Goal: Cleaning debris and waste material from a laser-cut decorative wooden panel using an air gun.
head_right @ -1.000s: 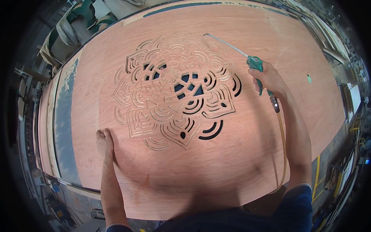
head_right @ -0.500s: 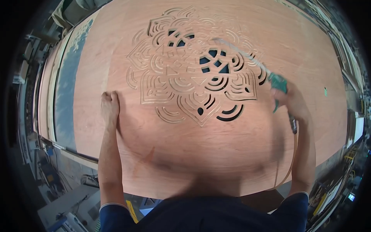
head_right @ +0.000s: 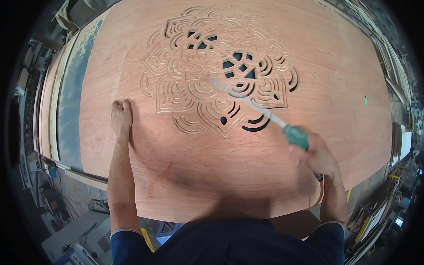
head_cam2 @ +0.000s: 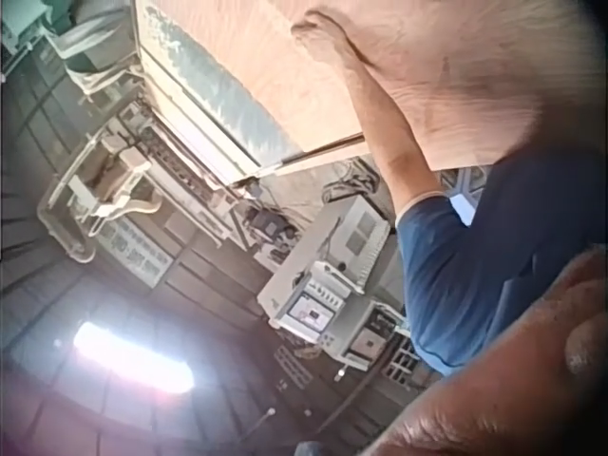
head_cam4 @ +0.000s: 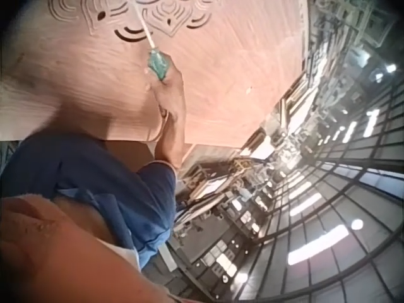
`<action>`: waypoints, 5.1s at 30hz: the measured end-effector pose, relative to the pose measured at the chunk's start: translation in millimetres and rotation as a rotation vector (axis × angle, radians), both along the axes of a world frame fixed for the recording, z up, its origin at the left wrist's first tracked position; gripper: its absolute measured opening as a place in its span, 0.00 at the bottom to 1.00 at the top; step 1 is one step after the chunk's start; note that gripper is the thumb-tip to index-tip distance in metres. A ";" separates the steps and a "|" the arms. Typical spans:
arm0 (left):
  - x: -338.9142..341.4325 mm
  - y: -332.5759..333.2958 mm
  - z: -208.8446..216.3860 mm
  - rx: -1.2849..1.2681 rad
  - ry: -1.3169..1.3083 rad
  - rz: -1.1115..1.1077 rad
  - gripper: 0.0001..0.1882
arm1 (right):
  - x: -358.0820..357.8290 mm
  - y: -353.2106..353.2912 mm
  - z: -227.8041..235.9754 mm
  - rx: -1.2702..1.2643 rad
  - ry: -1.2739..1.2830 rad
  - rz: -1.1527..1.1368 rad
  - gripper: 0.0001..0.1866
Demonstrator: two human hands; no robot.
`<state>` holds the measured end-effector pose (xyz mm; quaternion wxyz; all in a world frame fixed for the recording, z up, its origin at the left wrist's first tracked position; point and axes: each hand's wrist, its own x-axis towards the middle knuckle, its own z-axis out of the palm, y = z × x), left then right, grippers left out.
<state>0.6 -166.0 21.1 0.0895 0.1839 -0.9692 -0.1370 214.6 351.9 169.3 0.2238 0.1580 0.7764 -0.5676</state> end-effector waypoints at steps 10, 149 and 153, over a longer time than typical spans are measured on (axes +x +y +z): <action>-4.3 -1.7 -0.4 0.008 -0.054 -0.018 0.32 | 52.4 2.4 -1.4 -0.012 0.095 0.005 0.18; 400.1 306.4 28.1 -0.129 -0.044 -0.200 0.36 | -189.3 261.1 18.0 0.360 0.358 0.412 0.11; 404.1 306.6 28.7 -0.150 -0.037 -0.200 0.35 | -79.5 304.7 33.6 0.160 0.271 0.315 0.12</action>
